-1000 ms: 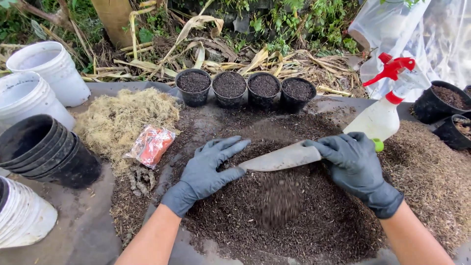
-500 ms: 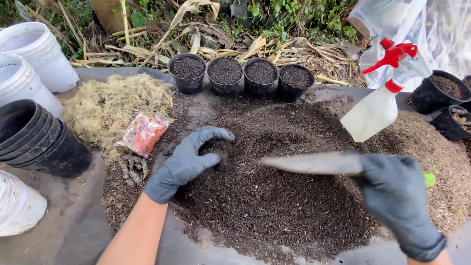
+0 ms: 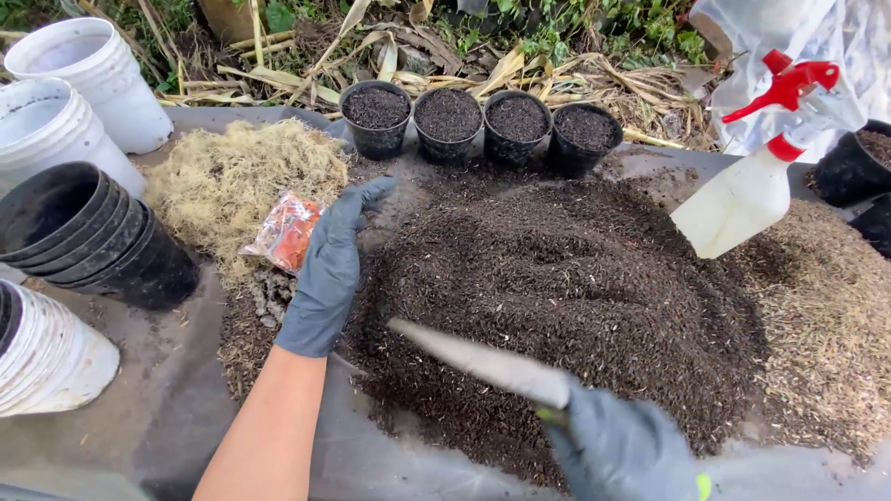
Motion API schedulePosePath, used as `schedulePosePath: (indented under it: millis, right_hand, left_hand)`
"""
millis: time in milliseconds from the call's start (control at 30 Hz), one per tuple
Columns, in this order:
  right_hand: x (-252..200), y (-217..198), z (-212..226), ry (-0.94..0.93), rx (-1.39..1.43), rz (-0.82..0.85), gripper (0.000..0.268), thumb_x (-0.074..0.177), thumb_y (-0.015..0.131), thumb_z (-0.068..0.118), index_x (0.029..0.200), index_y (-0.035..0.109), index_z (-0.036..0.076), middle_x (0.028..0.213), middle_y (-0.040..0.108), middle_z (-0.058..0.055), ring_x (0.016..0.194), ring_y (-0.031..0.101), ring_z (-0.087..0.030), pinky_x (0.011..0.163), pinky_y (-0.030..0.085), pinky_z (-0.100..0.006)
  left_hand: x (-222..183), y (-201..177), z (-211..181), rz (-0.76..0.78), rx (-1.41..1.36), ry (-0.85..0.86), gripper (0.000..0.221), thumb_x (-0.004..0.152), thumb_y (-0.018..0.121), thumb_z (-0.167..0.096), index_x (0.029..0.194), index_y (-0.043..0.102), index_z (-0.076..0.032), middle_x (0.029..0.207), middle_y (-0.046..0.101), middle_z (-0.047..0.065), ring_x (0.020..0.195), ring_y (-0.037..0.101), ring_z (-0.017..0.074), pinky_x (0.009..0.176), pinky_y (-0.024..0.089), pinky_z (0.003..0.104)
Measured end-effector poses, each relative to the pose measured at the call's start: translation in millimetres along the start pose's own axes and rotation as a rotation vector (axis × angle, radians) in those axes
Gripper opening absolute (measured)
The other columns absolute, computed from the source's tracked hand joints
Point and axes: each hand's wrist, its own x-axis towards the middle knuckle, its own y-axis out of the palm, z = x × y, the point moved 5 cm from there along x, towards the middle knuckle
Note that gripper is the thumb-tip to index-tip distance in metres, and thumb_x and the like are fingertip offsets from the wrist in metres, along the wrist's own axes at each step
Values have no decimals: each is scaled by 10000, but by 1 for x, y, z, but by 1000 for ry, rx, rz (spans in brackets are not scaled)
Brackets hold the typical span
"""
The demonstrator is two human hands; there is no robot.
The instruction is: Mixing soil and other organic materials on a workbench using hands and a trowel
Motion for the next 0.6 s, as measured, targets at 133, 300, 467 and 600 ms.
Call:
schedulePosePath:
  millis: [133, 300, 467, 600]
  right_hand:
    - [-30, 55, 54, 20, -85, 488, 352, 962, 556, 603, 1159, 575, 313, 738, 594, 121, 583, 574, -88, 649, 540, -323]
    - [-2, 16, 72, -124, -206, -96, 399, 1003, 562, 456, 1211, 626, 120, 668, 468, 28, 486, 417, -136, 481, 408, -334]
    - [29, 4, -1, 231, -60, 228, 334, 1024, 419, 551, 1128, 562, 267, 596, 605, 71, 445, 549, -167, 576, 557, -428]
    - [12, -19, -69, 542, -24, 620, 454, 998, 248, 643, 1082, 615, 390, 817, 784, 116, 686, 791, -78, 1038, 611, -397]
  left_hand:
    - [3, -13, -1, -138, 145, -140, 574, 1033, 264, -489, 1264, 705, -203, 1296, 713, 15, 1186, 621, 172, 967, 438, 317]
    - [0, -3, -2, -33, 190, 84, 534, 1093, 223, -335, 1227, 688, -107, 1280, 706, 113, 1265, 648, 277, 1137, 484, 410]
    - [-4, 12, -1, -34, -18, 41, 413, 1090, 429, -376, 1147, 736, -106, 1222, 732, 100, 1236, 659, 261, 1148, 488, 419]
    - [-9, 27, 50, 2, -348, -362, 508, 989, 585, -191, 1441, 507, 26, 1327, 681, 132, 1267, 638, 227, 1100, 539, 297]
